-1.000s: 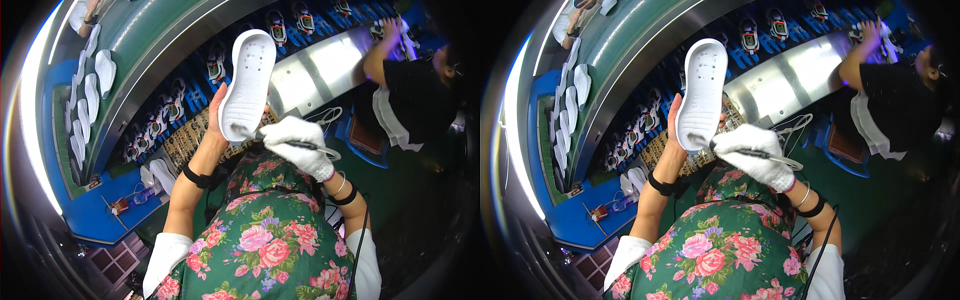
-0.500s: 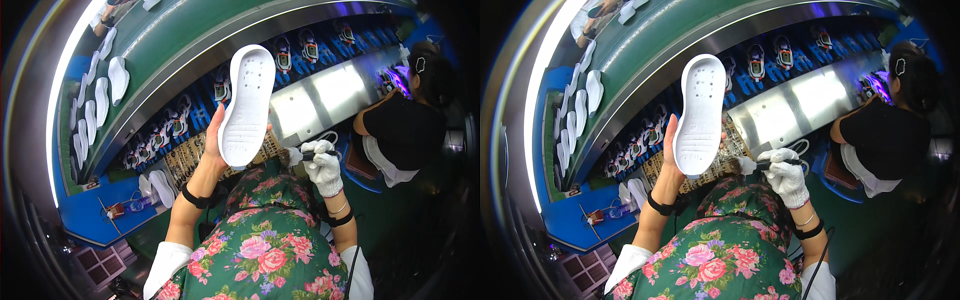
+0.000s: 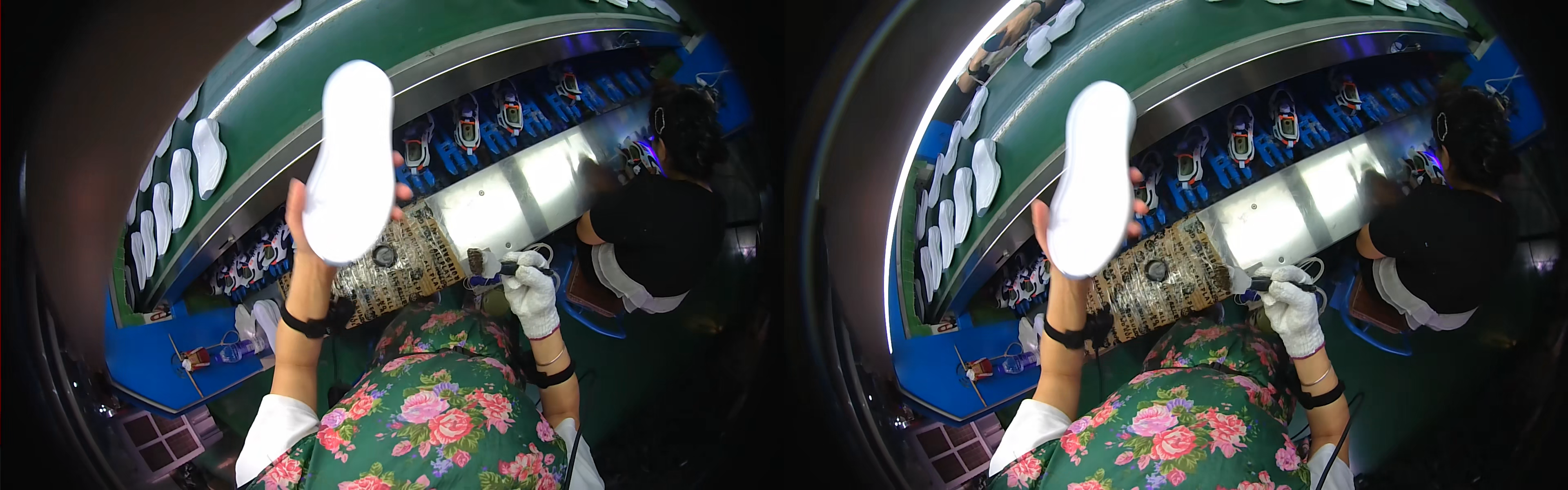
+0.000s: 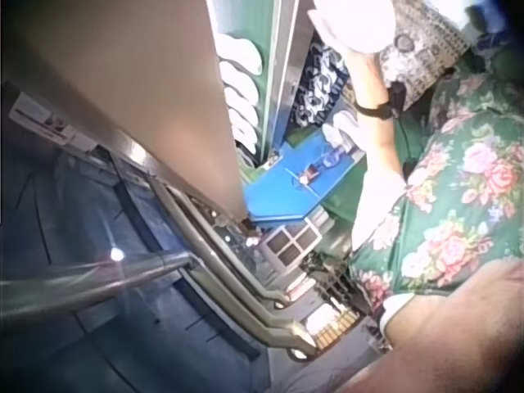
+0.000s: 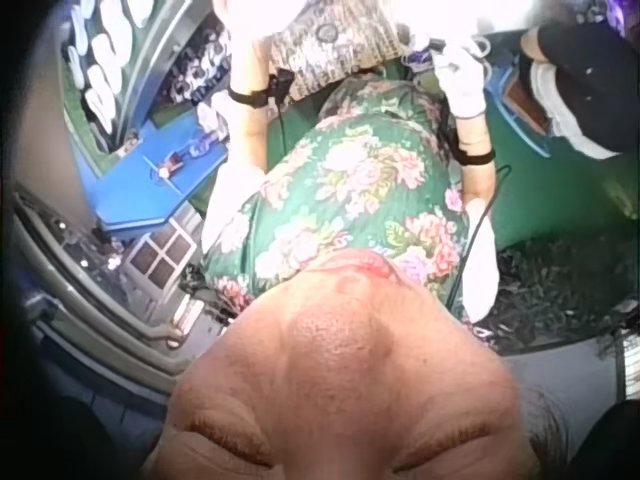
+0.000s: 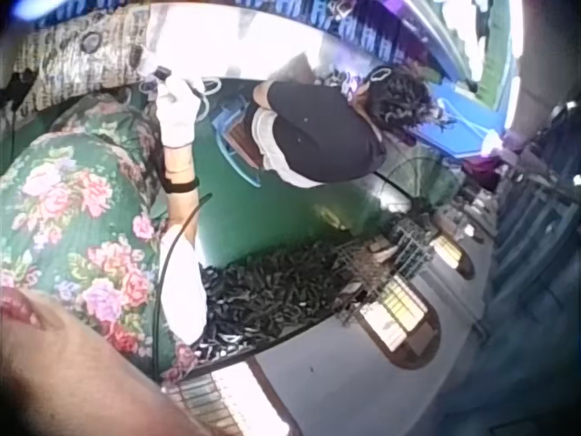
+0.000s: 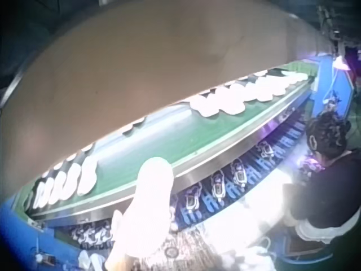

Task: Applying adhesive to the bottom of shoe soles using a brush tool at a manufacturing assembly line station.

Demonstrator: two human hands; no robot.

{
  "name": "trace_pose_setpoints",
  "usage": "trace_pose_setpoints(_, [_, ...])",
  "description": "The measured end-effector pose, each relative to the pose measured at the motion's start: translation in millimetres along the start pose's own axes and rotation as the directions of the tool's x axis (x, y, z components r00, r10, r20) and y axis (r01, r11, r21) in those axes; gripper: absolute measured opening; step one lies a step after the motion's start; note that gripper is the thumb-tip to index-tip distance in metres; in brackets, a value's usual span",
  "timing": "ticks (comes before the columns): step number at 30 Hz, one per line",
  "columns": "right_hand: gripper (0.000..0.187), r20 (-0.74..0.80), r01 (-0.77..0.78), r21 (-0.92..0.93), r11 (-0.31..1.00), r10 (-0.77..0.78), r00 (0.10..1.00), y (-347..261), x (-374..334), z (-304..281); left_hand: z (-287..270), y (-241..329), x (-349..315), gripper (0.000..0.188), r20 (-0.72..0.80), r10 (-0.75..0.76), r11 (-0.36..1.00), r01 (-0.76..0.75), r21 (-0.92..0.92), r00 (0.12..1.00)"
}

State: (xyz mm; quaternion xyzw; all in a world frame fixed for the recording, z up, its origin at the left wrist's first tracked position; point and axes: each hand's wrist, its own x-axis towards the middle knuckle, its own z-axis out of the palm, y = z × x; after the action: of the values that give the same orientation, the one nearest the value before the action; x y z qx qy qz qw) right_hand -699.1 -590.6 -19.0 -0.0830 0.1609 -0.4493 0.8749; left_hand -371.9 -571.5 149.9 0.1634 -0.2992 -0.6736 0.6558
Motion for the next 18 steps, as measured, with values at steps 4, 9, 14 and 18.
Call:
trace_pose_setpoints(4, [0.022, 0.011, -0.032, -0.051, 0.998, 0.032, 0.999, 5, 7, 7, -25, 53, 63, 0.092, -0.049, 0.064, 0.957, -0.075, -0.280, 0.997])
trace_pose_setpoints(9, [0.021, -0.036, -0.058, -0.172, 0.983, 0.053, 0.998, 14, 10, 6, -77, 80, 94, 0.075, -0.374, 0.011, 0.788, -0.239, -0.568, 0.927])
trace_pose_setpoints(14, [0.018, -0.097, -0.049, -0.209, 0.977, 0.030, 0.995, 22, 12, 2, -91, 97, 101, 0.073, -0.483, 0.050, 0.713, -0.370, -0.596, 0.874])
trace_pose_setpoints(18, [0.019, -0.058, -0.039, -0.263, 0.964, 0.024, 0.998, 15, 11, 4, -45, 82, 89, 0.069, -0.474, -0.127, 0.839, -0.161, -0.520, 0.871])
